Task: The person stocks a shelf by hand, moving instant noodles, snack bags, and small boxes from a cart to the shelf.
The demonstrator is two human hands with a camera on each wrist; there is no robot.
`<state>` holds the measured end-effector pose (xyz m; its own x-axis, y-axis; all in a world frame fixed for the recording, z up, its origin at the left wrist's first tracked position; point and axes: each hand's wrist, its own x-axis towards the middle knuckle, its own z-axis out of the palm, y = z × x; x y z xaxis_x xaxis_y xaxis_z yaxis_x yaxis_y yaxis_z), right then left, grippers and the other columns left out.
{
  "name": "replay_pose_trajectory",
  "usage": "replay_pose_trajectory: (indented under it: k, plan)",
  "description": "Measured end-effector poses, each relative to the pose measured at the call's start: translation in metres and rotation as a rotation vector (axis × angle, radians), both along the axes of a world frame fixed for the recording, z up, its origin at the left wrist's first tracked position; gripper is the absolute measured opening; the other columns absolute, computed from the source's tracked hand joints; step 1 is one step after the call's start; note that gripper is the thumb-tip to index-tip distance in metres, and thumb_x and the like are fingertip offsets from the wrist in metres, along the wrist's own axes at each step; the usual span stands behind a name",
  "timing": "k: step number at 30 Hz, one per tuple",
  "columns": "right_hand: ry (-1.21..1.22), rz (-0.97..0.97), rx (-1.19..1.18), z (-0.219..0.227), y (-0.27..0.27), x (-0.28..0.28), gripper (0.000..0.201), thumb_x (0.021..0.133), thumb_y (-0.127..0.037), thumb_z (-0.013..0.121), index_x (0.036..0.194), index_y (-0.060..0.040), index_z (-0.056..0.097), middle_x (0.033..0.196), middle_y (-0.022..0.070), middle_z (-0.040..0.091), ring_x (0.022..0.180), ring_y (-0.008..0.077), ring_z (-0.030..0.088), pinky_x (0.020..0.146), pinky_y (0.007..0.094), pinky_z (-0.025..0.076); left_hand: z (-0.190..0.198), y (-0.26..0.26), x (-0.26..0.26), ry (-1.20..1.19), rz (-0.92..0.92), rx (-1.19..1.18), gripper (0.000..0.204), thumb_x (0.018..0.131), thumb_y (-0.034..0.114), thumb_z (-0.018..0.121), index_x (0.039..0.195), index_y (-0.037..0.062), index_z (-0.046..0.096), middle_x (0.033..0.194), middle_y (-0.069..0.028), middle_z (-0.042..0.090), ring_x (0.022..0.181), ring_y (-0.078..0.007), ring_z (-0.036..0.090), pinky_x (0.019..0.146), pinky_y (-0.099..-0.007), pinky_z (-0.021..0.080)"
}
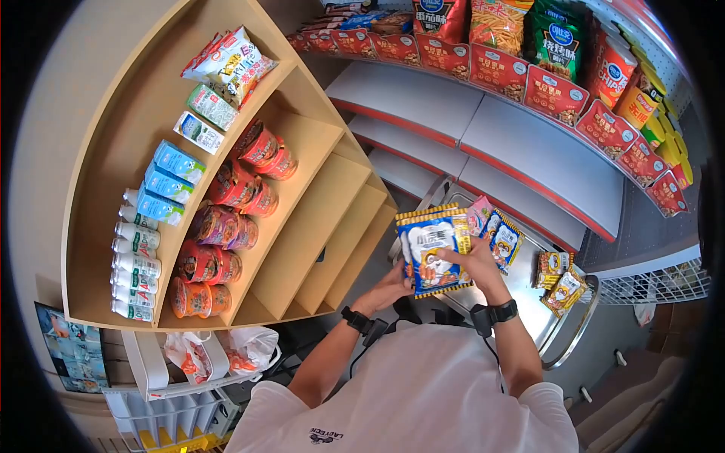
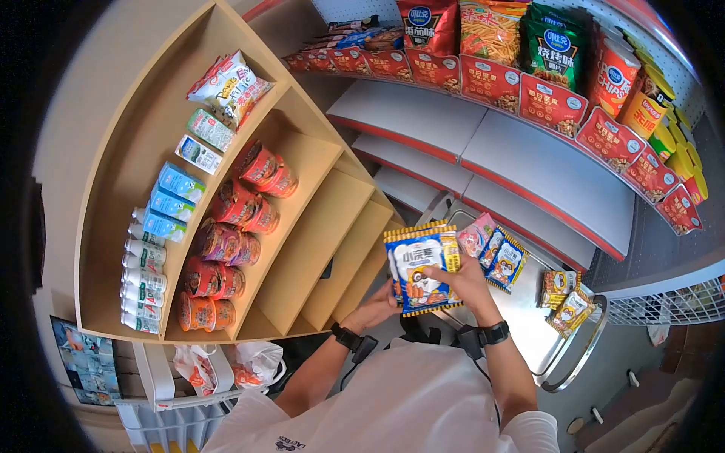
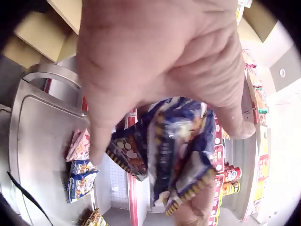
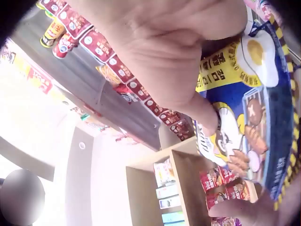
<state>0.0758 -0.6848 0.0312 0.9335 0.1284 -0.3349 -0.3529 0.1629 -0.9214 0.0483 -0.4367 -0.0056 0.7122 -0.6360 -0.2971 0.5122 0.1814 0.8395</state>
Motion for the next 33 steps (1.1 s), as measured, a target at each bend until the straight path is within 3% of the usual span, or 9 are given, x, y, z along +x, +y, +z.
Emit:
replay_pose_trajectory:
  k: [5, 10, 14, 20, 23, 25, 28, 29, 33]
  plan:
    - [0.003, 0.166, -0.129, 0.005, 0.029, 0.009, 0.039, 0.079, -0.016, 0.088, 0.108, 0.0050, 0.071, 0.098, 0.0102, 0.077, 0.086, 0.0113, 0.072, 0.078, 0.0283, 0.056, -0.041, 0.015, -0.019, 0.091, 0.188, 0.143, 0.078, 0.097, 0.038, 0.068, 0.156, 0.0074, 0.026, 0.151, -0.0055, 0.046, 0.138, -0.0200, 0.044, 0.117, -0.0401, 0.036]
    - [-0.115, 0.261, -0.153, 0.014, 0.050, 0.038, 0.040, 0.078, -0.017, 0.089, 0.107, 0.0046, 0.070, 0.093, 0.0084, 0.076, 0.082, 0.0116, 0.071, 0.074, 0.0281, 0.056, -0.033, 0.014, -0.021, 0.063, 0.377, 0.029, 0.074, 0.099, 0.037, 0.067, 0.154, 0.0082, 0.026, 0.144, -0.0054, 0.051, 0.127, -0.0151, 0.054, 0.111, -0.0355, 0.041]
    - [-0.422, 0.182, -0.087, 0.014, 0.088, 0.122, 0.037, 0.080, -0.019, 0.087, 0.108, -0.0014, 0.069, 0.093, 0.0089, 0.075, 0.077, 0.0098, 0.069, 0.068, 0.0282, 0.056, -0.012, 0.040, -0.008, -0.124, 0.649, 0.018, 0.074, 0.102, 0.022, 0.059, 0.161, 0.0095, 0.016, 0.161, -0.0130, 0.030, 0.152, -0.0270, 0.024, 0.120, -0.0460, 0.029]
    - [-0.591, 0.132, 0.008, 0.063, 0.185, 0.255, 0.042, 0.084, -0.022, 0.083, 0.105, 0.0070, 0.062, 0.095, 0.0118, 0.067, 0.070, 0.0168, 0.071, 0.050, 0.0304, 0.060, 0.004, 0.119, -0.003, -0.119, 0.448, 0.186, 0.061, 0.101, 0.027, 0.060, 0.154, 0.0085, 0.035, 0.157, -0.0139, 0.039, 0.145, -0.0296, 0.039, 0.117, -0.0468, 0.034]
    - [-0.625, 0.016, -0.094, 0.057, 0.243, 0.315, 0.048, 0.079, -0.025, 0.085, 0.102, 0.0095, 0.061, 0.096, 0.0167, 0.065, 0.068, 0.0246, 0.071, 0.053, 0.0352, 0.058, 0.002, 0.158, 0.006, -0.081, 0.355, 0.271, 0.060, 0.100, 0.034, 0.063, 0.149, 0.0078, 0.041, 0.150, -0.0135, 0.048, 0.137, -0.0300, 0.049, 0.114, -0.0453, 0.038]
    - [-0.701, -0.020, -0.234, 0.050, 0.278, 0.344, 0.052, 0.076, -0.026, 0.085, 0.105, 0.0104, 0.061, 0.103, 0.0220, 0.065, 0.083, 0.0353, 0.070, 0.069, 0.0422, 0.058, 0.001, 0.184, 0.011, -0.019, 0.355, 0.302, 0.060, 0.099, 0.034, 0.064, 0.148, 0.0067, 0.042, 0.149, -0.0138, 0.049, 0.137, -0.0308, 0.050, 0.114, -0.0438, 0.039]
    - [-0.786, -0.055, -0.322, 0.038, 0.324, 0.375, 0.051, 0.077, -0.024, 0.087, 0.102, 0.0100, 0.059, 0.100, 0.0192, 0.062, 0.071, 0.0299, 0.070, 0.062, 0.0396, 0.056, 0.003, 0.212, 0.020, 0.038, 0.337, 0.320, 0.059, 0.099, 0.032, 0.063, 0.148, 0.0060, 0.043, 0.149, -0.0149, 0.050, 0.137, -0.0307, 0.050, 0.113, -0.0433, 0.040]
    - [-0.865, -0.117, -0.455, 0.029, 0.342, 0.386, 0.054, 0.076, -0.029, 0.086, 0.103, 0.0100, 0.061, 0.106, 0.0222, 0.064, 0.090, 0.0396, 0.068, 0.079, 0.0432, 0.055, 0.003, 0.219, 0.023, 0.062, 0.352, 0.320, 0.059, 0.099, 0.031, 0.063, 0.148, 0.0054, 0.043, 0.149, -0.0156, 0.049, 0.137, -0.0306, 0.050, 0.113, -0.0436, 0.040]
    - [-0.753, -0.091, -0.455, 0.020, 0.387, 0.424, 0.057, 0.072, -0.033, 0.086, 0.105, 0.0085, 0.064, 0.112, 0.0245, 0.064, 0.108, 0.0428, 0.063, 0.091, 0.0464, 0.052, 0.006, 0.243, 0.028, 0.129, 0.380, 0.340, 0.059, 0.098, 0.031, 0.066, 0.147, 0.0058, 0.045, 0.149, -0.0143, 0.050, 0.136, -0.0297, 0.050, 0.114, -0.0446, 0.038]
